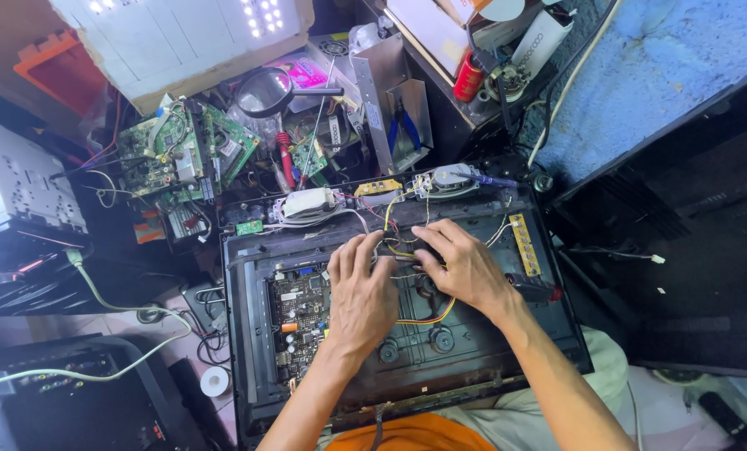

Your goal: Repairing or inspecting the internal circuit board and wiring of a television.

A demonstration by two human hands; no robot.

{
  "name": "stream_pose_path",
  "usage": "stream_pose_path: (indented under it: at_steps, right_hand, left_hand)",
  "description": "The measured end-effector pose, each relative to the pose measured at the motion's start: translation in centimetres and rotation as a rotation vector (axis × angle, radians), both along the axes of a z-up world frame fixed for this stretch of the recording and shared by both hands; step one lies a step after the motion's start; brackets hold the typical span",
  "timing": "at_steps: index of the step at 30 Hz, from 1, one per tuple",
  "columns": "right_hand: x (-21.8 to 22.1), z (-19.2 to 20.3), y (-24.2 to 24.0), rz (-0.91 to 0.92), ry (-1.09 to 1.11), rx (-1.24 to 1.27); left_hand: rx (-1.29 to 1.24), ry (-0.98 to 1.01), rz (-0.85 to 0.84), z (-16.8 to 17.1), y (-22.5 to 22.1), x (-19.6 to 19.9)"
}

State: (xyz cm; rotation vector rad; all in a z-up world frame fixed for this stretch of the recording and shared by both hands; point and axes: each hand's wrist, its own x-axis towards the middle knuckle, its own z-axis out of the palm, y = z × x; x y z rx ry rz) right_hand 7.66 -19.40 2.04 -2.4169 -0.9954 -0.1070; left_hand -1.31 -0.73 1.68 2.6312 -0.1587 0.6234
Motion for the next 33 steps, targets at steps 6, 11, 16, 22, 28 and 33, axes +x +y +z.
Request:
stream_pose_path:
  at_steps: [6, 11, 16, 22, 28, 33]
  right_hand:
    - [-0.3, 0.2, -0.1, -0.01, 0.045, 0.081]
    - [-0.7, 1.0, -0.4, 0.007, 0.09, 0.068]
    - [-0.9, 0.7, -0.4, 0.004, 0.104, 0.077]
    - [-1.0, 0.7, -0.2, 0.025, 0.089, 0.098]
    - [-1.9, 1.4, -0.3, 0.015, 0.105, 0.096]
    - [-3.8, 2.9, 0.0, -0.001, 0.034, 0.251]
  left_hand:
    - [0.063, 0.222, 0.031, -0.3, -0.3, -0.8]
    - [0.041, 0.295, 0.022, -0.2, -0.6, -0.4]
    - [0.049, 0.247, 0.0, -0.5, -1.4, -0.4]
    - [0.119, -0.018, 0.025, 0.1, -2.1, -1.8]
    - [0.132, -0.048, -0.043, 0.7, -2.5, -2.5]
    - [-0.192, 0.084, -0.196, 3.0, -2.9, -3.1]
